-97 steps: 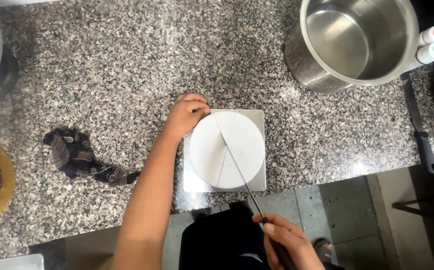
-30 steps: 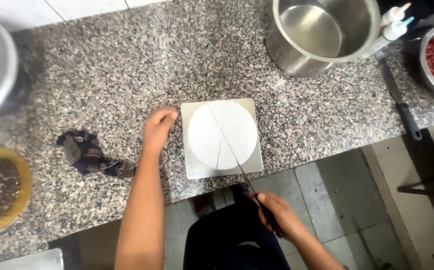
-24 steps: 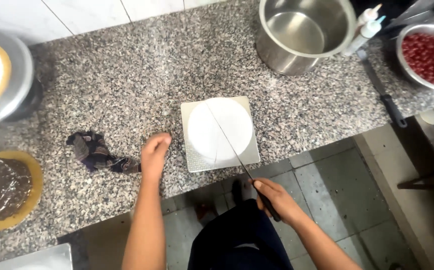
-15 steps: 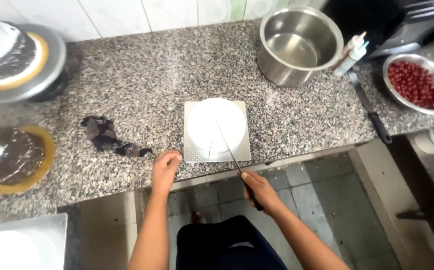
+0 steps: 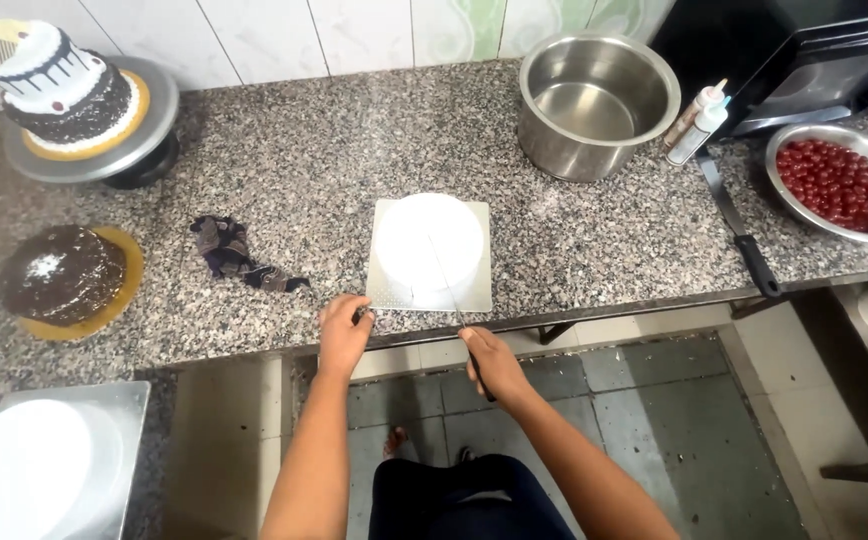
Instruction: The person places a round white cake on a square board and uses a long knife to cut it into multiple slices. The knife is repeatedly dipped into a metal bowl of water between cuts to keep it clean. The person continues cutting until the cake is divided into several wedge-shaped pieces.
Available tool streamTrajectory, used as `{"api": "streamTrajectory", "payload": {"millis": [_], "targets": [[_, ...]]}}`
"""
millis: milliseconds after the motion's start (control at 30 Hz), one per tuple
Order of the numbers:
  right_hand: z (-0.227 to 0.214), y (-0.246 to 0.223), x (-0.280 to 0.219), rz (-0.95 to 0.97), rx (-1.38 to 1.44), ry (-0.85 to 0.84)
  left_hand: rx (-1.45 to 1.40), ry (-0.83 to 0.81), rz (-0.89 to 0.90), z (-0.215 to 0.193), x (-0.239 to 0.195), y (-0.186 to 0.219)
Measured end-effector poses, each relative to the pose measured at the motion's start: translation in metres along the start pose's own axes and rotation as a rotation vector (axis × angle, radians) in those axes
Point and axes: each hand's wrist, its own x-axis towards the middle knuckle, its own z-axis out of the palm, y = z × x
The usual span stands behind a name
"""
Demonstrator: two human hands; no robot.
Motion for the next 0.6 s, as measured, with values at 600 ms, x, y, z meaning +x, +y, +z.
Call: {"api": "streamTrajectory", "payload": {"millis": [600], "targets": [[0.002,0.028,0.013,-0.042,-0.010,-0.005,0.022,-0.027,-0.001,-0.009,-0.005,0.019]]}}
